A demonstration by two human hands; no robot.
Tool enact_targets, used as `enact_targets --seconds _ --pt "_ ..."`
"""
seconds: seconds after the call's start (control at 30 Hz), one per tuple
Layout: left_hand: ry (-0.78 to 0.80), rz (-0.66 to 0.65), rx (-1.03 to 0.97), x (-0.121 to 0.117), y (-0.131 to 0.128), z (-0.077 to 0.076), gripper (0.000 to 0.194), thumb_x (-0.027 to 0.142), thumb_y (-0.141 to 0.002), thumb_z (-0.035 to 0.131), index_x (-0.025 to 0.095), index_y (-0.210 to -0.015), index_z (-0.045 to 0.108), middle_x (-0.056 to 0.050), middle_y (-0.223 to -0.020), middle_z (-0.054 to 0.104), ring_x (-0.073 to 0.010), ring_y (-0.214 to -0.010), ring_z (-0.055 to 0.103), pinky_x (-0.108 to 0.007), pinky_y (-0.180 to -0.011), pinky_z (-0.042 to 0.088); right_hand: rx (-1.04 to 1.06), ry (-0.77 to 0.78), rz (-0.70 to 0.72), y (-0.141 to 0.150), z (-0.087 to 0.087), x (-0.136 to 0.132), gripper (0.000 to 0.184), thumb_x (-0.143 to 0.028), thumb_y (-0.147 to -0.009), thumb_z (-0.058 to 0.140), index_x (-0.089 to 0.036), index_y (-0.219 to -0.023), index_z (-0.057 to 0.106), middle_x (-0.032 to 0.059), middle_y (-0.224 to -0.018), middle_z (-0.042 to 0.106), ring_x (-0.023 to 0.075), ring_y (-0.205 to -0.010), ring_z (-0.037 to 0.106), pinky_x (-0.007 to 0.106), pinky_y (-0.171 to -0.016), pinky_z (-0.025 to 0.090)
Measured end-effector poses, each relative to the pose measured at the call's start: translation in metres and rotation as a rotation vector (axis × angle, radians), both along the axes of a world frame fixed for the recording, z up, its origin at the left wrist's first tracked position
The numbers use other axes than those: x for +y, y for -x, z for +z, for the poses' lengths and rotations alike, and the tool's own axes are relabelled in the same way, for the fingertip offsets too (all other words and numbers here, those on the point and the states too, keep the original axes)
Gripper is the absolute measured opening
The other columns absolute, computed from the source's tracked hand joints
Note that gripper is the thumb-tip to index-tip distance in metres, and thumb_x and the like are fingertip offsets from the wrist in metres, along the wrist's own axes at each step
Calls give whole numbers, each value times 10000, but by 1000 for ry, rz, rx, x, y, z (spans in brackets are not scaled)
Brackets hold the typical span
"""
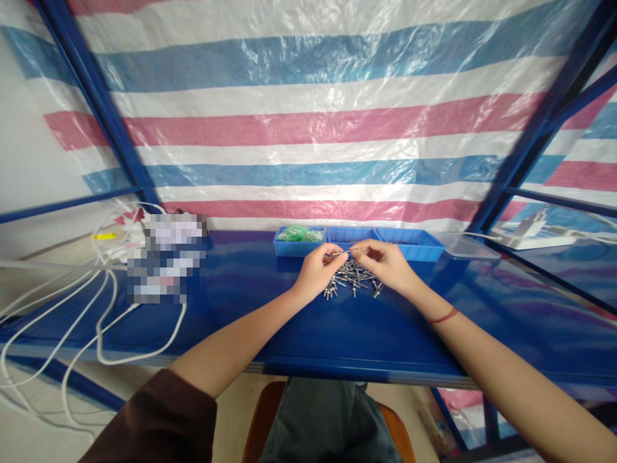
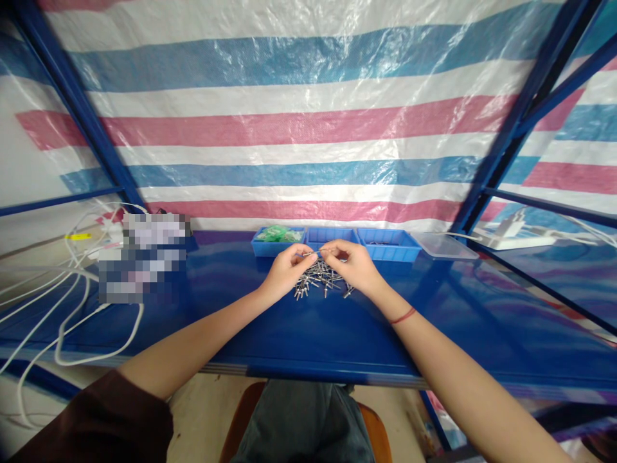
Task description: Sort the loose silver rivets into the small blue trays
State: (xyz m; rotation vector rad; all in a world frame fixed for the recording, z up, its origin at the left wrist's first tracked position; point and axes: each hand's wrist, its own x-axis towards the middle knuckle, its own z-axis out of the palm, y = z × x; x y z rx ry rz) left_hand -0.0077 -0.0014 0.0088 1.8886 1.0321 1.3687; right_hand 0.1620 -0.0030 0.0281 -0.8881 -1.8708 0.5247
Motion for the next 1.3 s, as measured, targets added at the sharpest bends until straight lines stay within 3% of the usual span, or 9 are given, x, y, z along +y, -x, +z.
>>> enact_targets --seconds 0.2,0.3,0.43,0.6,0.7,0.87,1.0,1.17,1.3 --pt "-117 45 183 -3 4 6 298 385 -833 501 168 -1027 566 -21 -845 631 -121 -689 568 -252 -691 458 -59 11 -59 -8 -5 14 294 -416 -798 503 -153 -756 627 29 -684 622 149 -637 559 276 -615 455" --pt "-217 73 379 -4 7 8 276 329 -845 487 187 -1068 568 -25 -864 645 -141 -748 581 -278 -761 451 19 -29 -334 -25 -8 30 323 -439 -789 496 -147 -745 627 47 -680 633 162 -619 564 282 -597 447" --pt "-242 89 619 -4 11 10 207 262 -845 455 216 -864 656 -17 -880 664 -170 -839 584 -292 -786 435 -50 -91 -749 -59 -8 45 357 -460 -798 461 -159 -693 623 86 -649 635 215 -616 584 337 -611 440" --pt "-218 129 789 -4 15 10 231 242 -822 452 241 -903 669 -27 -953 648 -212 -918 564 -350 -798 414 -240 -40 -952 -82 -7 49 360 -464 -815 439 -168 -766 638 100 -598 598 250 -594 579 379 -598 419" --pt "-200 127 854 -4 16 7 237 295 -815 469 253 -951 658 -35 -999 626 -238 -961 544 -382 -804 405 -293 -84 -824 -72 -4 42 352 -448 -823 444 -157 -788 640 62 -556 586 201 -530 551 321 -545 396" --pt "-161 89 904 -5 16 4 264 342 -819 466 252 -1004 632 -43 -1027 608 -245 -970 537 -397 -807 407 -518 -78 -119 -30 -2 21 327 -447 -816 494 -167 -786 658 34 -681 640 152 -605 568 262 -571 416" --pt "-152 95 916 -5 14 4 258 338 -832 442 240 -981 629 -49 -1012 607 -248 -954 542 -391 -779 419 -618 -190 -47 -4 -9 15 291 -393 -793 563 -148 -914 663 73 -789 655 193 -750 588 317 -717 433" --pt "-149 97 900 -5 14 4 236 325 -824 460 257 -987 616 -34 -1016 613 -238 -953 548 -376 -781 423 -619 -199 -37 6 -20 19 142 -187 -808 520 -170 -776 657 57 -790 662 180 -755 586 323 -767 420" --pt "-130 122 831 -4 14 4 217 369 -832 472 234 -952 592 -21 -965 636 -213 -916 569 -335 -772 428 -533 -231 -41 3 -20 17 148 -174 -828 484 -169 -811 631 59 -817 654 183 -790 581 320 -777 421"
